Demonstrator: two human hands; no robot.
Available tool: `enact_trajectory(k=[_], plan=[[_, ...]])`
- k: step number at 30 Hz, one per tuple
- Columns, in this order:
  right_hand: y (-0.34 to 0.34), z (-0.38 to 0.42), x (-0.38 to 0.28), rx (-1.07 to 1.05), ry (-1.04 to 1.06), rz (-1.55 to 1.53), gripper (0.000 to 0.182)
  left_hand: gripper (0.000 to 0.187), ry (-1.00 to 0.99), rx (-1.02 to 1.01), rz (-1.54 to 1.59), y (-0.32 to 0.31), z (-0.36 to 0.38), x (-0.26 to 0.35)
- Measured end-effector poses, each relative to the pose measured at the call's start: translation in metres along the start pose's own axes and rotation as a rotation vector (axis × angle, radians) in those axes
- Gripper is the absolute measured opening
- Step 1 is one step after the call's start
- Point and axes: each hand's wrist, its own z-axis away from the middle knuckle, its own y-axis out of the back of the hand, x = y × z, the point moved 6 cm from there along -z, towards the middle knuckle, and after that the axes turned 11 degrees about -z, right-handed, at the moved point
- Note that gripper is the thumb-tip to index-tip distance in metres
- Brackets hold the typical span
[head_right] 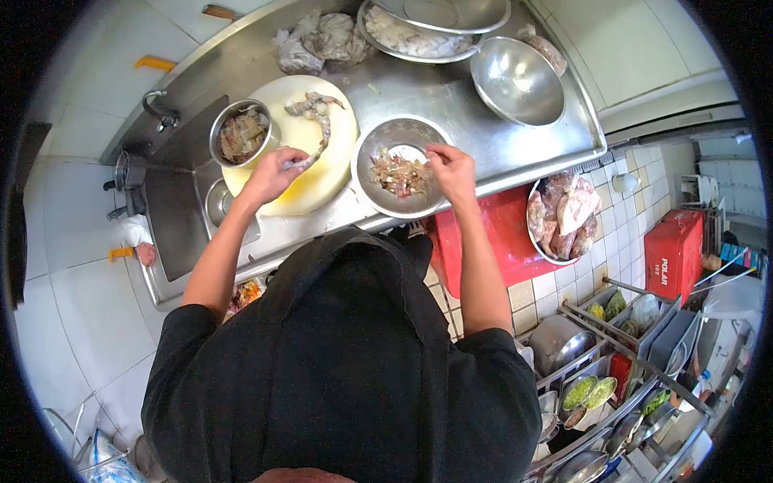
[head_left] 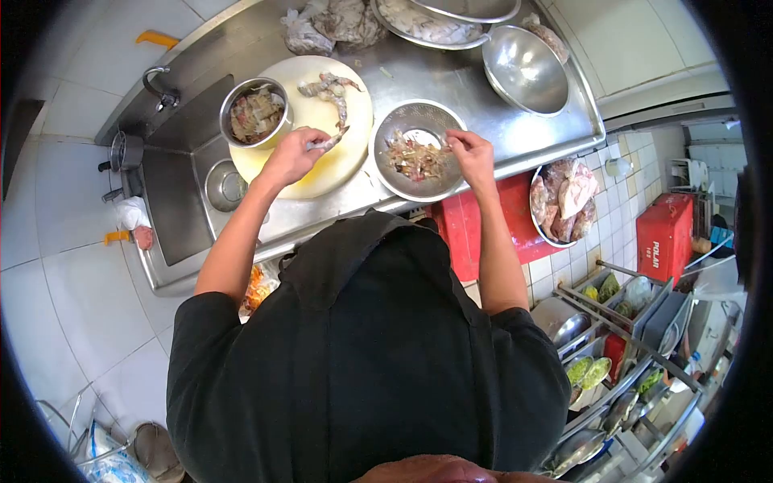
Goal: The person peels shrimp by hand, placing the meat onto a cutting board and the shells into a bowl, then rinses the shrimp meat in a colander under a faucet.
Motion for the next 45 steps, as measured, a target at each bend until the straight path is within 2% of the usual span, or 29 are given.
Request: enact_trajectory(k=[2, 4, 5, 6, 7, 9, 10, 12, 15, 18, 21, 24, 28, 31, 32, 34, 38, 41, 44, 45], plan=[[0.004, 0.002, 0.001, -0.01, -0.055, 0.176, 0.022, 0.026, -0.036, 0.044, 0.122, 0.008, -0.013, -0.006], [-0.014, 0.008, 0.006, -0.054, -0.057, 0.435, 0.023, 0.029, -0.015, 0.087, 0.104, 0.008, -0.025, -0.009], [-0.023, 0.017, 0.008, -0.076, -0.032, 0.612, 0.023, 0.032, -0.054, 0.194, -0.071, 0.014, -0.027, -0.005], [-0.03, 0.025, 0.011, -0.091, -0.007, 0.791, 0.024, 0.032, -0.151, 0.375, -0.105, 0.025, -0.02, 0.003], [-0.032, 0.033, 0.018, -0.069, 0.028, 0.781, 0.024, 0.032, -0.254, 0.553, -0.14, 0.037, -0.012, 0.009], [-0.031, 0.048, 0.033, -0.013, 0.086, 0.763, 0.024, 0.03, -0.161, 0.498, -0.07, 0.06, -0.009, -0.012], [-0.034, 0.056, 0.025, 0.04, 0.029, 0.76, 0.024, 0.029, -0.118, 0.464, -0.034, 0.069, -0.008, -0.027], [-0.039, 0.069, 0.01, 0.155, -0.086, 0.748, 0.024, 0.031, 0.127, 0.404, -0.153, 0.087, -0.006, -0.079], [-0.044, 0.075, 0.022, 0.188, -0.072, 0.679, 0.024, 0.031, 0.277, 0.22, -0.31, 0.093, -0.007, -0.123], [-0.064, 0.076, 0.023, 0.108, 0.031, 0.651, 0.023, 0.031, 0.268, 0.144, -0.465, 0.081, -0.015, -0.126], [-0.083, 0.077, 0.013, 0.074, 0.015, 0.609, 0.023, 0.034, 0.286, 0.167, -0.376, 0.076, -0.012, -0.123], [-0.09, 0.078, 0.011, 0.053, -0.001, 0.611, 0.023, 0.036, 0.211, 0.346, -0.324, 0.077, -0.01, -0.132], [-0.103, 0.073, -0.004, 0.032, -0.035, 0.536, 0.025, 0.022, 0.253, 0.386, 0.329, 0.118, -0.003, -0.131], [-0.121, 0.059, -0.008, 0.009, -0.002, 0.405, 0.026, 0.012, 0.205, 0.422, 0.685, 0.128, -0.003, -0.12], [-0.13, 0.054, -0.013, -0.004, 0.018, 0.353, 0.026, 0.007, 0.173, 0.427, 0.72, 0.128, -0.002, -0.109], [-0.161, 0.046, -0.05, -0.019, 0.052, 0.255, 0.027, 0.008, 0.134, 0.41, 0.838, 0.113, -0.007, -0.09], [-0.208, 0.029, -0.08, -0.126, 0.183, -0.049, 0.045, 0.009, 0.117, 0.273, 1.0, 0.052, -0.023, -0.041], [-0.209, 0.023, -0.086, -0.127, 0.416, 0.161, 0.046, 0.013, 0.15, 0.115, 1.059, 0.008, -0.028, -0.004], [-0.188, 0.029, -0.08, -0.062, 0.416, 0.216, 0.042, 0.023, 0.174, 0.051, 1.126, -0.008, -0.026, 0.01], [-0.178, 0.024, -0.063, -0.058, 0.211, 0.013, 0.04, 0.025, 0.183, 0.039, 1.141, -0.009, -0.025, 0.013]])
